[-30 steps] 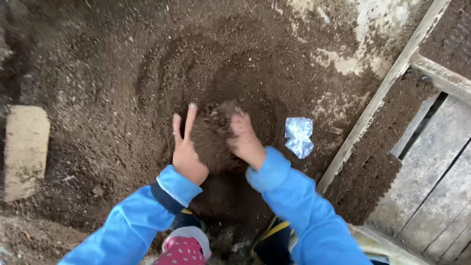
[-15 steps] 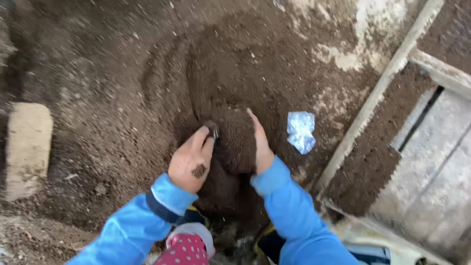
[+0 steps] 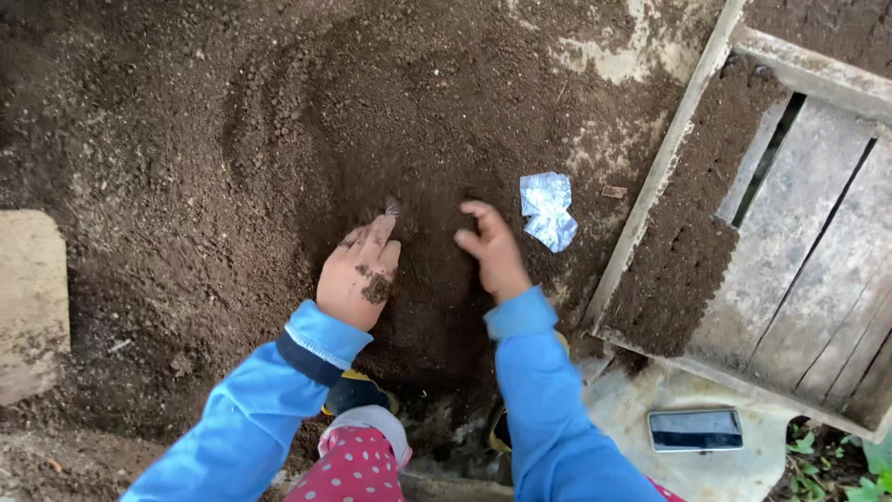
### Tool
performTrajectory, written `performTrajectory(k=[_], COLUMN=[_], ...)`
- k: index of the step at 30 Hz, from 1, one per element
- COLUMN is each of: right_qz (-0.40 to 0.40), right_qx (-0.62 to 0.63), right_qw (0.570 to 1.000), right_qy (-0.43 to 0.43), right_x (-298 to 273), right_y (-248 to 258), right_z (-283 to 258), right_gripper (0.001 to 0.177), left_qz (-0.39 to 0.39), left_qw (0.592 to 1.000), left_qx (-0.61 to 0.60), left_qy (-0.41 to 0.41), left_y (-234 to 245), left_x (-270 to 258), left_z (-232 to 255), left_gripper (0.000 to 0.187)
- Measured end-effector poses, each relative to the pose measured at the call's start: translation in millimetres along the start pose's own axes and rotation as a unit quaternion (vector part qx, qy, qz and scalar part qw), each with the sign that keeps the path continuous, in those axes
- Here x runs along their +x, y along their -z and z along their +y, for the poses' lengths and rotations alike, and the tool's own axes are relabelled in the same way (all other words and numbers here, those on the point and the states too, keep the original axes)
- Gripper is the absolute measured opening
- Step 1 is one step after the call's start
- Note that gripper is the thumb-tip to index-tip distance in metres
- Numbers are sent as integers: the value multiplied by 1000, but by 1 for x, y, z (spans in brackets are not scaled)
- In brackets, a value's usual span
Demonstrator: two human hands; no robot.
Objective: The person mixes soil in a wooden planter box by hand, repeatedly scooping and crumbling the dirt. They also handle small white packets, picking them up and placing them back into the soil.
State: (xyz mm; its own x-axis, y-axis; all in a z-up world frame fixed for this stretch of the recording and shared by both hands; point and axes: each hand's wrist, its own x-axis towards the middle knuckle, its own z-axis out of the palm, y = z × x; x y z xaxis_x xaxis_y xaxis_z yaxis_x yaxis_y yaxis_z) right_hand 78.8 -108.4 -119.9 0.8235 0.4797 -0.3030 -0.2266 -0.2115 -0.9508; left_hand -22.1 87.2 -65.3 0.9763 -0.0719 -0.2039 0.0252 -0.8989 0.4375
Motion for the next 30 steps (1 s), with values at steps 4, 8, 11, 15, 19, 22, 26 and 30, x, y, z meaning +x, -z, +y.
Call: performTrajectory(k=[4,8,11,15,19,22,26,30], right_qz=[81,118,83,-11,8,62,103,99], right_qx=[275,437,-77,-258,-169,-191,-210,-164], right_qw=[934,865,985,962,985,977,970,980], right_qy=[-212,-215,128,-84,-11,72,64,-56], right_x=[-27,-37,-15,19,8,-24,-60,-45], right_y=[-21,-75,-89,-78,-73,-81,-95,-48], right_z=[79,-15,-86,-60,-67,-98,-144,-135], right_gripper=[71,80,19,35,24,22,35,41], left_qz=[50,19,-41,68,197,138,107,68], left_qw=[997,931,928,935,864,748,683,651], left_qx=[-59,-324,-313,-297,-410,-606,-679,-694], left_qy=[7,166,198,183,216,233,246,299], left_y=[-18,-4,-85,-38,-3,-11,-17,-6], left_x=[-2,0,0,5,16,23,36,36], left_z=[-4,-2,-21,-13,-4,7,25,58], left_gripper=[28,47,45,32,28,52,53,67])
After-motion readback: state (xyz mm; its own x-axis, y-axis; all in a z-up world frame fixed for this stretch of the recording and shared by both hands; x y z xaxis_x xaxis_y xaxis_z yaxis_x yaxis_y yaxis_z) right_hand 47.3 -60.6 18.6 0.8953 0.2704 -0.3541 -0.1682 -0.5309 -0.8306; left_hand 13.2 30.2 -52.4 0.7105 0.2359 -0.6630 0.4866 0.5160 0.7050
